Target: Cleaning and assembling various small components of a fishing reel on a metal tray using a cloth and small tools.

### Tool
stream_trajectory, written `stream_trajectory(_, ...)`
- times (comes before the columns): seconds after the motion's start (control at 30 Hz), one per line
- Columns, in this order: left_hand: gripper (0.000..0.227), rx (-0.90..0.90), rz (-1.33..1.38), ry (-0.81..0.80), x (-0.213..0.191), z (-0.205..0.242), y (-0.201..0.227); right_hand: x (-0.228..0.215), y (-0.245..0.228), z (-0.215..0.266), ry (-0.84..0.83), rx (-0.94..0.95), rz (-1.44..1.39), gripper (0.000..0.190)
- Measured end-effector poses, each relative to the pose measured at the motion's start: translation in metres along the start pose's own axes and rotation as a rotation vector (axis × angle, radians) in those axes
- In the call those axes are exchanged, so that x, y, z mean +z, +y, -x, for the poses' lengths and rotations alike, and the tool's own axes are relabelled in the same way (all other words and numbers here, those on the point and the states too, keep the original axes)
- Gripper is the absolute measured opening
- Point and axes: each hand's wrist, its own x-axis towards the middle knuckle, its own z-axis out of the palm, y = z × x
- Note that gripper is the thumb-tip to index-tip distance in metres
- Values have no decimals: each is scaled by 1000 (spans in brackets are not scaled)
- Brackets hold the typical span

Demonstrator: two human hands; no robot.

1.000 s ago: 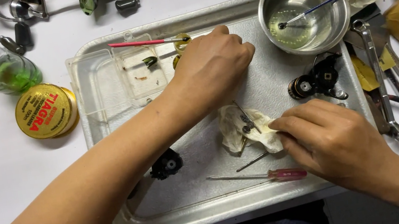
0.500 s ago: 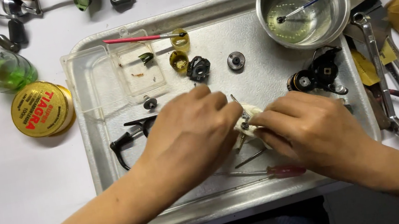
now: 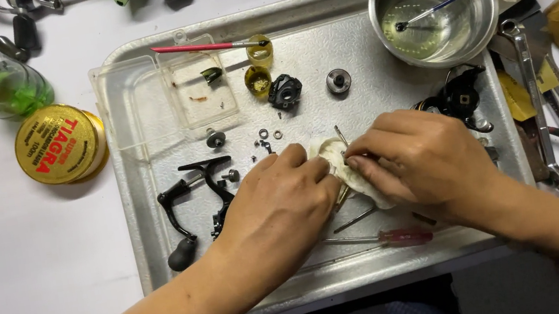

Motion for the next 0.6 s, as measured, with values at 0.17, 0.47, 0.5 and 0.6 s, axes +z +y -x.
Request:
stream_trajectory(0.17,10,-29,-2,36,-14,4,1,-16,0,-5,-22,55,-45,8)
stream_trajectory(0.47,16,-55,115,204,-31,-3,1,-14,2,11,-42,48,52,10)
stream_trajectory(0.5,16,-51,128,233,-30,-4,0,-13,2,13,-52,32,78,10)
stream_trajectory(0.6,14,-73,130,233,-24,-4,-5,-10,-6,15,-63,14,79,12)
